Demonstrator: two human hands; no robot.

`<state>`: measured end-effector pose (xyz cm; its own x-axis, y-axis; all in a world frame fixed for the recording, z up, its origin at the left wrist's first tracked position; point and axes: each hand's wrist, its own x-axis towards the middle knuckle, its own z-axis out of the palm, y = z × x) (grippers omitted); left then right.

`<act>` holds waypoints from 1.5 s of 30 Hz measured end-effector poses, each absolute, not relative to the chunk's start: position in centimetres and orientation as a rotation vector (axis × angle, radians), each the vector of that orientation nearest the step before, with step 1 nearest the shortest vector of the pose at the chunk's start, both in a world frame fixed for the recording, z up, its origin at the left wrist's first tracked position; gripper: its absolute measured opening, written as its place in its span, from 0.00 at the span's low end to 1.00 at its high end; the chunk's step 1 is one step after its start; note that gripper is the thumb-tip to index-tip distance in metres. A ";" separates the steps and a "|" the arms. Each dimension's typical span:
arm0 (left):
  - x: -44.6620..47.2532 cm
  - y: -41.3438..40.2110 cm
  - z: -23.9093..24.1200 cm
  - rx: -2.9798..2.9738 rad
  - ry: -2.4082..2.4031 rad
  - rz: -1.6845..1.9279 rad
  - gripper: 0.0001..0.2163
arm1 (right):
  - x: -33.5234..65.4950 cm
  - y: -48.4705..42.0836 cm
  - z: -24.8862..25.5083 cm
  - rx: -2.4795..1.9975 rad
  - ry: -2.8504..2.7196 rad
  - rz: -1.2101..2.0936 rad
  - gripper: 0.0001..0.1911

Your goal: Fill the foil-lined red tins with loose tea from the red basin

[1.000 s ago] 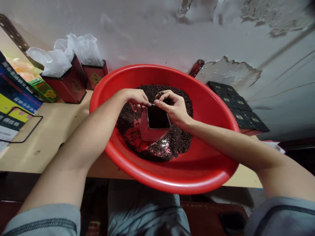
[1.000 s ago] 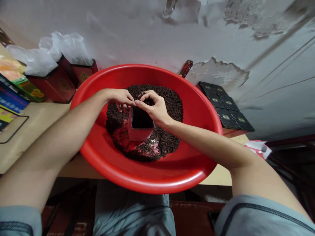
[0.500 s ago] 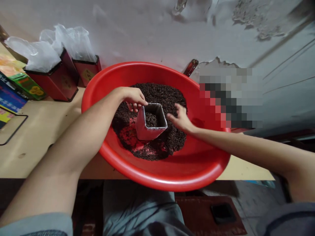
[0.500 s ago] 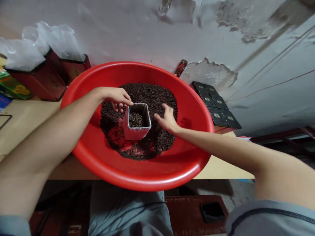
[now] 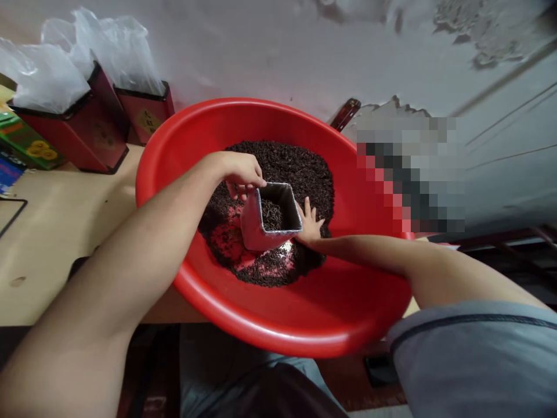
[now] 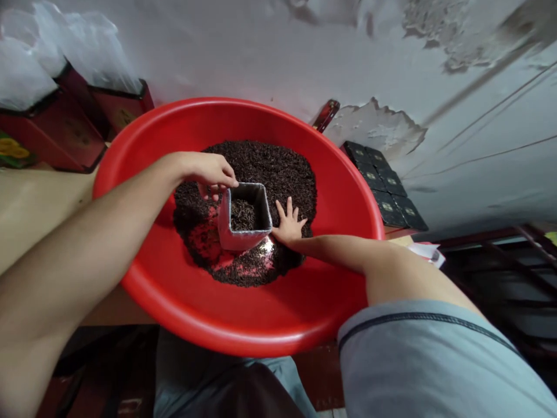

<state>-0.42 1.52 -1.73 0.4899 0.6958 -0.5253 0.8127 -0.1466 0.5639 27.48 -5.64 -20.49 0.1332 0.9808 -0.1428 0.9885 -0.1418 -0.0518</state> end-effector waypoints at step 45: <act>-1.3 0.8 -1.4 1.857 1.312 -0.133 0.18 | 22.3 -3.0 -4.9 2.485 2.907 -1.979 0.25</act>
